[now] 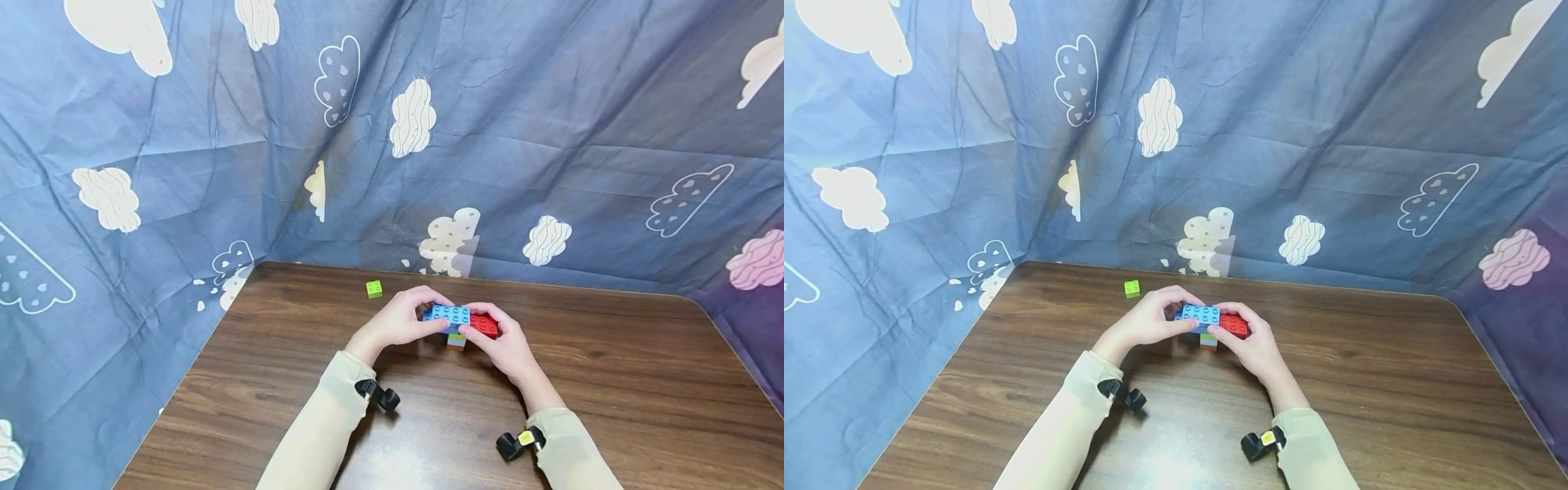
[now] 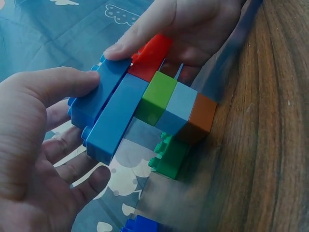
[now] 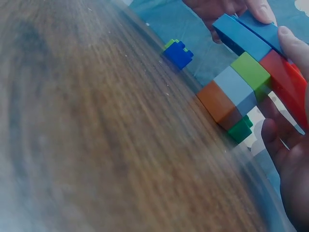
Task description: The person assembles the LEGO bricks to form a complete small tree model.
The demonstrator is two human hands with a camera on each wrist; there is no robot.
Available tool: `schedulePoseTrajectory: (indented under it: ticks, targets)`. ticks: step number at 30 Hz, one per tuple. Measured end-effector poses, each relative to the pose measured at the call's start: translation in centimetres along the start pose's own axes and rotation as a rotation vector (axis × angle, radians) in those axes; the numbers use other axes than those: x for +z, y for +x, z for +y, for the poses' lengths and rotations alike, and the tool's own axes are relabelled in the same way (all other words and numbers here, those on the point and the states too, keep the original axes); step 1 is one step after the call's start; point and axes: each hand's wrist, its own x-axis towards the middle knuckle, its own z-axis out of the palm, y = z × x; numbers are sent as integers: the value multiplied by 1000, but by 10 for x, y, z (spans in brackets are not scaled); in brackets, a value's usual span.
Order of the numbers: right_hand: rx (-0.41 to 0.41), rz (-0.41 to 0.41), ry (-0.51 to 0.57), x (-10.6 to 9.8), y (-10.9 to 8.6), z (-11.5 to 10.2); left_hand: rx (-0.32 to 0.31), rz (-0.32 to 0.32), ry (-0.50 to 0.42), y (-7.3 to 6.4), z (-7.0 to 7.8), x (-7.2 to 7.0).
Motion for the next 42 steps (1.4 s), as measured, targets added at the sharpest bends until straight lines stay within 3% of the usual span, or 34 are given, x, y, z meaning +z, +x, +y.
schedulePoseTrajectory:
  ticks: [8, 35, 42]
  targets:
    - [-19, 9, 3, 1, 2, 0, -5, -5, -16, 0, -1, 0]
    - [26, 28, -35, 1, 0, -6, -16, 3, -43, 0, -6, 2]
    - [-50, 59, -92, 3, 1, -4, -7, 7, -61, 0, -7, 2]
